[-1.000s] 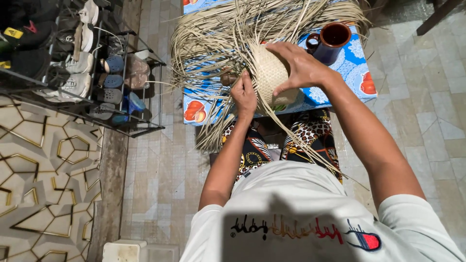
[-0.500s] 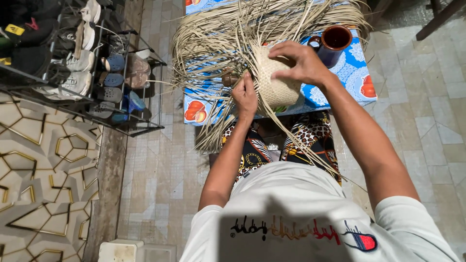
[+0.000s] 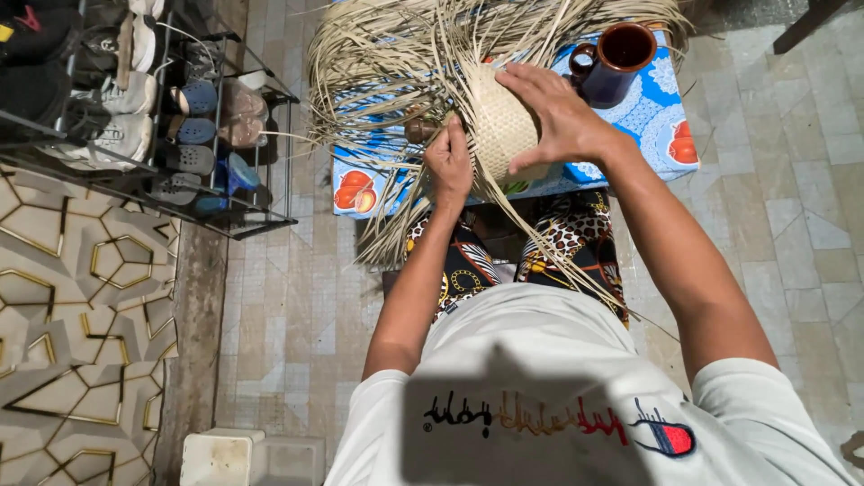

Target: Shaping a woven straw hat by pressing a wooden mold into it on a low table.

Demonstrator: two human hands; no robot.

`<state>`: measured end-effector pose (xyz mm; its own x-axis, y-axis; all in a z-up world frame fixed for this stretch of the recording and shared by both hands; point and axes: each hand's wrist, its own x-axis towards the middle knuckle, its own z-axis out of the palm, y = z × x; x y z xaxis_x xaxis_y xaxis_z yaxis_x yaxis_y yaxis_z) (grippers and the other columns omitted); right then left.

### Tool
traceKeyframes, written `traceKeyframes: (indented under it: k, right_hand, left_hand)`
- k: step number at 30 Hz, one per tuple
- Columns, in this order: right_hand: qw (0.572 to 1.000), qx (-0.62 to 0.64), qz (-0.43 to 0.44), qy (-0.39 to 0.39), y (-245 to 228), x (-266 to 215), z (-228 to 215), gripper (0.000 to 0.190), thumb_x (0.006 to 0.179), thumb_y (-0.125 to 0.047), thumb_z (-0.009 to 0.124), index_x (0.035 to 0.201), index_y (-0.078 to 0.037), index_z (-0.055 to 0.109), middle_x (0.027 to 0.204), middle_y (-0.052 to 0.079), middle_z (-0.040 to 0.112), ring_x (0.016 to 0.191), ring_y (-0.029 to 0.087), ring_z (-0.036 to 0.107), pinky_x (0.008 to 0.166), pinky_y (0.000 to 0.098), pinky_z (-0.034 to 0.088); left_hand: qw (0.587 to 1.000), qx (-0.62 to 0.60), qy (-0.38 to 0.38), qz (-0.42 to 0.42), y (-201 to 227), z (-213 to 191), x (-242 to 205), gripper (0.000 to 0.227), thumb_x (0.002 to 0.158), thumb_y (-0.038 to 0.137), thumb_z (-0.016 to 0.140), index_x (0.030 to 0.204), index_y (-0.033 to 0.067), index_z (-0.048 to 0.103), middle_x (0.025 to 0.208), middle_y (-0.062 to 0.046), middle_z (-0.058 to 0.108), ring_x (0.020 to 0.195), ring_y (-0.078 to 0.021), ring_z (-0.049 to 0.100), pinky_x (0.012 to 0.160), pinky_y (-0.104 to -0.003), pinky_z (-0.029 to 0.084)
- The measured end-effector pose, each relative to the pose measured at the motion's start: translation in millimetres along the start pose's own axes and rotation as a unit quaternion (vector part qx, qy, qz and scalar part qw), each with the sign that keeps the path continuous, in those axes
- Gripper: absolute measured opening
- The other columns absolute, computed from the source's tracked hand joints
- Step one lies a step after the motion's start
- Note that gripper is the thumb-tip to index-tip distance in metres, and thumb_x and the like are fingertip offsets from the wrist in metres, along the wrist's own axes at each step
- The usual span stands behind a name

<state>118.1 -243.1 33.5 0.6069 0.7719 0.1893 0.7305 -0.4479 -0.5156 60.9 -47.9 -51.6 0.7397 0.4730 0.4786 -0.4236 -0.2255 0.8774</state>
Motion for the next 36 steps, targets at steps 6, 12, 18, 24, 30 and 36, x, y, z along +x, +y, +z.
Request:
traceKeyframes:
  k: [6,12,18,24,30,36]
  right_hand:
    - [0.996,0.066,-0.032,0.059,13.5,-1.0,6.4,0.107,0.072,-0.057,0.081,0.161,-0.023,0.032,0.165,0.016,0.032,0.150,0.042,0.029,0.117,0.0700,0.023]
    - [0.992,0.061,-0.054,0.096,20.6,-5.8,14.2,0.103,0.076,-0.059,0.079,0.161,-0.023,0.033,0.163,0.017,0.033,0.149,0.040,0.030,0.116,0.0671,0.027]
    - [0.996,0.082,0.002,0.033,7.8,-10.7,-0.7,0.090,0.089,-0.053,0.069,0.162,-0.028,0.024,0.169,0.016,0.021,0.155,0.043,0.017,0.119,0.0726,0.017]
    - [0.996,-0.004,0.086,-0.006,-18.5,0.8,-16.5,0.124,0.068,-0.074,0.072,0.159,-0.006,0.022,0.162,0.030,0.028,0.146,0.050,0.028,0.117,0.0636,0.024]
    - [0.991,-0.024,0.105,-0.076,-14.4,31.6,-21.2,0.129,0.062,-0.083,0.066,0.159,-0.010,0.023,0.155,0.028,0.037,0.135,0.046,0.041,0.110,0.0624,0.035]
    - [0.974,0.048,0.189,-0.117,-14.8,49.9,-31.1,0.119,0.066,-0.086,0.046,0.161,-0.017,0.024,0.165,0.017,0.026,0.149,0.041,0.028,0.118,0.0641,0.024]
  left_hand:
    - [0.995,0.095,-0.022,-0.028,-15.1,-13.8,-8.4,0.044,0.108,0.033,0.048,0.118,-0.0009,0.074,0.058,0.004,0.047,0.054,-0.0077,0.030,0.048,-0.032,0.024]
    - [0.950,0.294,-0.089,0.048,-57.0,-79.8,-26.5,0.038,0.109,0.023,0.045,0.080,0.0095,0.067,0.054,0.005,0.049,0.044,-0.0098,0.040,0.035,-0.028,0.031]
    - [0.824,0.532,-0.036,0.192,-150.3,-225.1,-65.8,0.025,0.104,0.013,0.052,0.110,0.0124,0.076,0.087,-0.007,0.073,0.071,-0.0244,0.067,0.059,-0.038,0.052]
    - [0.841,0.474,0.118,0.232,-4.2,-206.6,-34.4,0.020,0.092,0.003,0.066,0.102,-0.0144,0.068,0.098,-0.030,0.069,0.090,-0.0460,0.065,0.086,-0.051,0.054]
    - [0.847,0.128,-0.511,-0.071,176.1,-96.3,-25.2,0.015,0.096,0.025,0.069,0.100,0.0130,0.077,0.095,0.001,0.080,0.084,-0.0058,0.069,0.075,-0.023,0.052]
    - [0.857,0.452,-0.247,-0.001,108.7,-34.2,10.0,0.082,0.099,0.063,0.043,0.155,0.0031,0.035,0.167,-0.019,0.023,0.157,-0.0340,0.008,0.127,-0.055,0.007]
